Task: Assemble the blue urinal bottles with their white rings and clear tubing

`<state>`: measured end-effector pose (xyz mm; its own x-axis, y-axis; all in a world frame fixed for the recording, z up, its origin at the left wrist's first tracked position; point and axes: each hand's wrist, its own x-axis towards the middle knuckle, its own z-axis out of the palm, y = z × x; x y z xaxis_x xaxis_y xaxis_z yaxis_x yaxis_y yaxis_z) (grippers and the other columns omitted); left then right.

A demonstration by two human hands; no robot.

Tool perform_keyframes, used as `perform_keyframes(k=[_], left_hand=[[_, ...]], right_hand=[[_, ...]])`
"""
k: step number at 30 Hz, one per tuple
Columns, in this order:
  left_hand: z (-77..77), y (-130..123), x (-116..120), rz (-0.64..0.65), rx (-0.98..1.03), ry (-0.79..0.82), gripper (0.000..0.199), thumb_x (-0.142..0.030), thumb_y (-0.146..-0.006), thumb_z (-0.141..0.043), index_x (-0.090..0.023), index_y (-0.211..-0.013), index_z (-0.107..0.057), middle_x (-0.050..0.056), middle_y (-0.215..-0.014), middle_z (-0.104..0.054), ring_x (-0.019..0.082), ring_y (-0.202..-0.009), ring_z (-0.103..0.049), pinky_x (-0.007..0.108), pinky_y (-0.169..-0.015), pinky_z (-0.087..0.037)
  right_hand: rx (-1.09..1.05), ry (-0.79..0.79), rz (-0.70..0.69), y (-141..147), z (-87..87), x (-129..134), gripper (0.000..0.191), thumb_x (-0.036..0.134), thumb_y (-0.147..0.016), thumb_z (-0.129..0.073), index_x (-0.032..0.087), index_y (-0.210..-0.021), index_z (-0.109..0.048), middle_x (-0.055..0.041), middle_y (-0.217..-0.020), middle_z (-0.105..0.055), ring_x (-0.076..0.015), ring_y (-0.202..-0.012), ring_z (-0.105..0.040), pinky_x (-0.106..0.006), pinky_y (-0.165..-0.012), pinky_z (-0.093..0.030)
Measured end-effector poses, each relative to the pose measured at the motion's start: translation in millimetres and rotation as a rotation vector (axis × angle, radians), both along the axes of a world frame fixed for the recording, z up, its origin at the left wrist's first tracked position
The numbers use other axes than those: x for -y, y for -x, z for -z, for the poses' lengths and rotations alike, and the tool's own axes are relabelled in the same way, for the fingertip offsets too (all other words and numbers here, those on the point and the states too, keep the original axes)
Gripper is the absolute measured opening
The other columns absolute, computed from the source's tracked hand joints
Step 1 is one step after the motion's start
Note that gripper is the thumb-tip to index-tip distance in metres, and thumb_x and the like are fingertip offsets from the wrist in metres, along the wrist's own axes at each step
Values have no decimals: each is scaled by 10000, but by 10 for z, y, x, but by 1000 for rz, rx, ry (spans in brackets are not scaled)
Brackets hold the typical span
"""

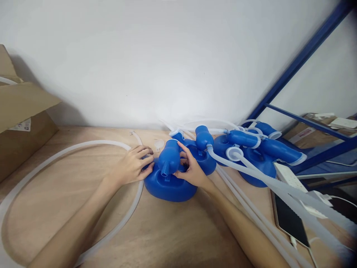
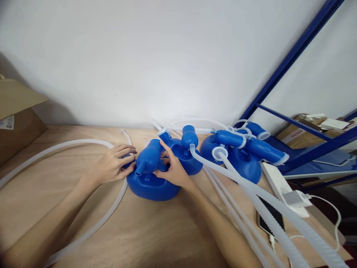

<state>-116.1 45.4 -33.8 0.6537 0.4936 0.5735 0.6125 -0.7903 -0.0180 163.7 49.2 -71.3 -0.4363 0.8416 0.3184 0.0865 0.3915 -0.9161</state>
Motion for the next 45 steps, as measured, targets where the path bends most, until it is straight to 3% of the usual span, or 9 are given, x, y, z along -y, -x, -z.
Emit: perform_keyframes(k=[8,13,19,22,25,28,32,35,45], left_hand=[[112,22,-31,59,151,0,193,-194,-898,-597,-224,-909,-787,113,-1245,-779,318,-1277,-685,550,-1148,-523],[146,27,-11,3,143,-5,203,-218,-925,-592,-226,-945,-794,115,-1239,-780,302,-1220,-710,546,-1126,-515],[-154,33,92,-34,93,201,341,-346,-1004,-532,-236,-1192,-794,106,-1260,-775,292,-1166,-721,455,-1027,-556],[-354,233,44,-166,253,366,432,-500,-1025,-496,-253,-1221,-790,86,-1270,-779,281,-1155,-729,379,-969,-591],[-413,502,-191,-461,303,602,584,-637,-1003,-408,-258,-1258,-772,101,-1253,-783,295,-1094,-750,344,-809,-619],[-311,610,-562,-671,92,902,668,-643,-937,-439,-180,-1320,-733,181,-1166,-795,315,-883,-779,338,-631,-588],[-84,389,-1024,-684,-64,1046,706,-580,-749,-688,-179,-1328,-729,191,-1001,-817,313,-644,-739,364,-580,-556],[53,170,-1257,-664,-136,1134,671,-556,-706,-733,-211,-1281,-732,153,-896,-812,295,-602,-716,358,-573,-551],[269,205,-1538,-615,-113,1050,441,-593,-746,-694,-195,-918,-616,44,-724,-655,217,-646,-641,283,-573,-498]], right_hand=[[8,-9,10,7,-40,24,1025,315,-824,-852,353,-1663,-264,-39,-1148,-599,-145,-836,-631,-323,-794,-558],[-10,0,-3,-5,3,-5,1038,339,-821,-862,354,-1664,-257,-39,-1147,-599,-157,-842,-647,-362,-838,-576],[-8,-9,-6,-8,-38,-8,1032,334,-827,-852,341,-1667,-253,-56,-1175,-616,-187,-918,-668,-357,-840,-566],[5,-18,-61,-28,-82,-4,1037,297,-807,-856,338,-1663,-273,-50,-1158,-612,-186,-939,-652,-338,-828,-554],[10,-9,-124,-51,-109,4,1080,269,-805,-847,359,-1680,-220,-28,-1117,-602,-159,-887,-631,-328,-821,-548],[16,-5,-167,-59,-140,16,1132,264,-839,-818,373,-1702,-94,-27,-1145,-617,-160,-901,-648,-357,-877,-559],[142,-41,-210,-45,-227,35,991,291,-914,-758,332,-1703,-159,-46,-1156,-691,-234,-1051,-694,-452,-1015,-555],[219,-57,-183,-35,-284,50,1133,391,-850,-853,351,-1705,-110,-76,-1273,-701,-305,-1228,-678,-539,-1117,-507],[161,23,-145,-18,-308,46,1170,473,-756,-928,389,-1672,-207,-113,-1551,-536,-339,-1430,-560,-546,-1193,-461]])
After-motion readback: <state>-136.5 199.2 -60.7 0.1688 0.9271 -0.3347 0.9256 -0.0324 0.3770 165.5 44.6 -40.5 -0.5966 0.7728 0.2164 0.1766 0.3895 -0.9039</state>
